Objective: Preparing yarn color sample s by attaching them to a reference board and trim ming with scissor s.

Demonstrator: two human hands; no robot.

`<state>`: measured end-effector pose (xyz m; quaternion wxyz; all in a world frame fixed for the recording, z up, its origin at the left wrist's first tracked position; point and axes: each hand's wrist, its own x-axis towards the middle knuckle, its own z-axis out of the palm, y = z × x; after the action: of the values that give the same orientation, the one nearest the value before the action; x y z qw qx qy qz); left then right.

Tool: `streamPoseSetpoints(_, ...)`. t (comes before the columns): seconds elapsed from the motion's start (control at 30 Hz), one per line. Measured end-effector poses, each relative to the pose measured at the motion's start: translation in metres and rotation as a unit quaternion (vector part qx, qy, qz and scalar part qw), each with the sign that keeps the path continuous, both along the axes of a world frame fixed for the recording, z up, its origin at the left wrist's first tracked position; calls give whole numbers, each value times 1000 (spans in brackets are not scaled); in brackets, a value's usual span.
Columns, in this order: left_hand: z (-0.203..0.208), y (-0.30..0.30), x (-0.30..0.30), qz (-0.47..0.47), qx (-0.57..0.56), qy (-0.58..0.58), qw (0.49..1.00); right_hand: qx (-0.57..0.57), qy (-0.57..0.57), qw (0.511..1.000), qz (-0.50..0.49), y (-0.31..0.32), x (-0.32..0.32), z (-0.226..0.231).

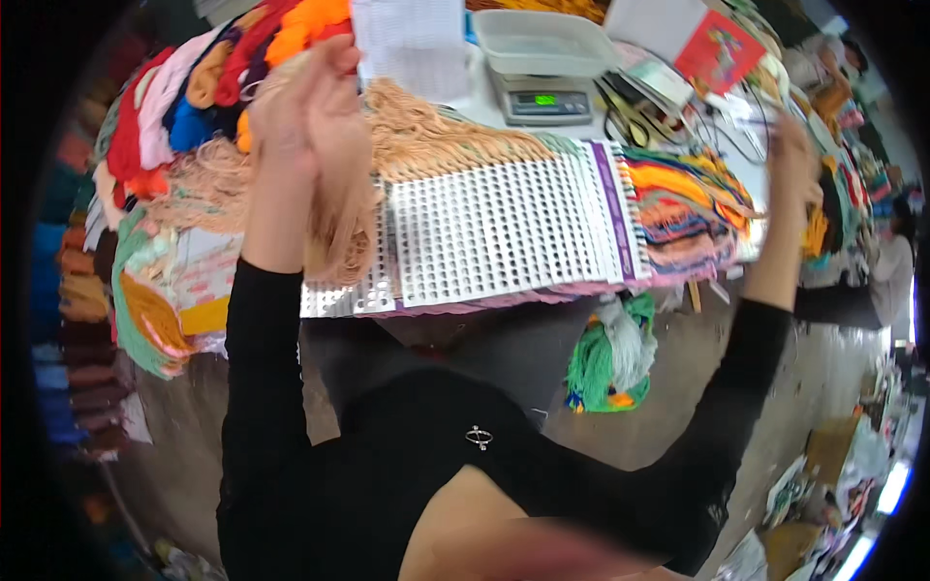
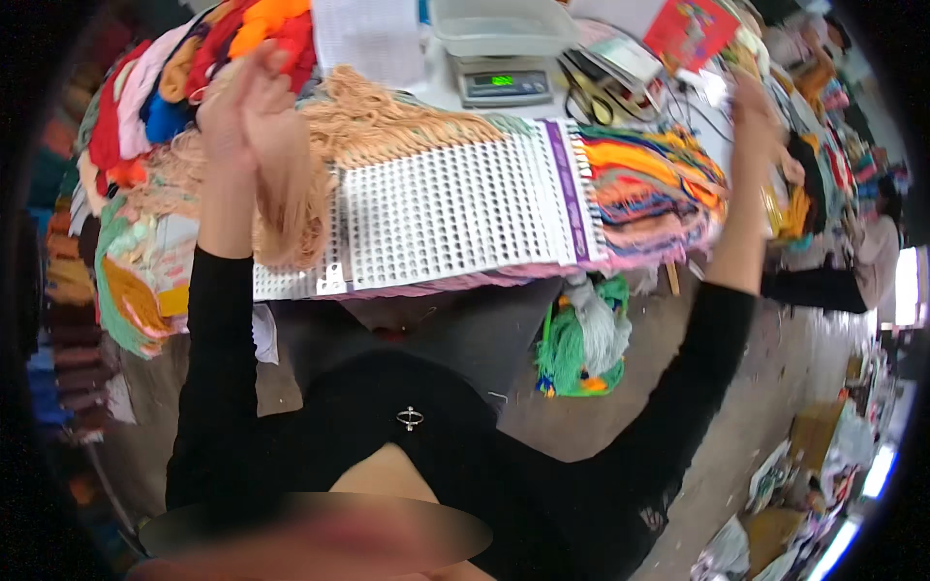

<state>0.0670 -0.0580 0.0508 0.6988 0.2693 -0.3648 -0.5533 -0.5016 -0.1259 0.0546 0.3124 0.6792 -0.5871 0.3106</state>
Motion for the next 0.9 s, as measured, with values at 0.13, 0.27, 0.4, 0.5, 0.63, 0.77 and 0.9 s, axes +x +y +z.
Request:
streamPoseSetpoints(0.13, -12, 8, -107, -51, 83, -223, 970, 270, -397, 825, 298, -8, 127, -96)
streamPoseSetpoints(0.27, -81, -32, -172, -156, 333, -82, 926, 360, -443, 763, 305, 6, 175, -159)
streamPoseSetpoints(0.4, -124, -43, -188, -260, 422, -71, 866, 402, -486, 725, 276, 4, 198, -186)
streamPoseSetpoints(0.5, -130, -49, -199, -278, 432, -65, 855, 391, -437, 775, 236, -4, 189, -199)
streamPoseSetpoints(0.63, -134, -61, -206, -277, 437, -71, 853, 376, -421, 789, 243, -4, 187, -201)
streamPoseSetpoints(0.77, -134, -72, -213, -285, 447, -105, 842, 352, -454, 775, 264, 0, 186, -196)
streamPoseSetpoints(0.9, -148, -78, -217, -252, 389, -278, 842, 316, -437, 797, 271, 0, 191, -195)
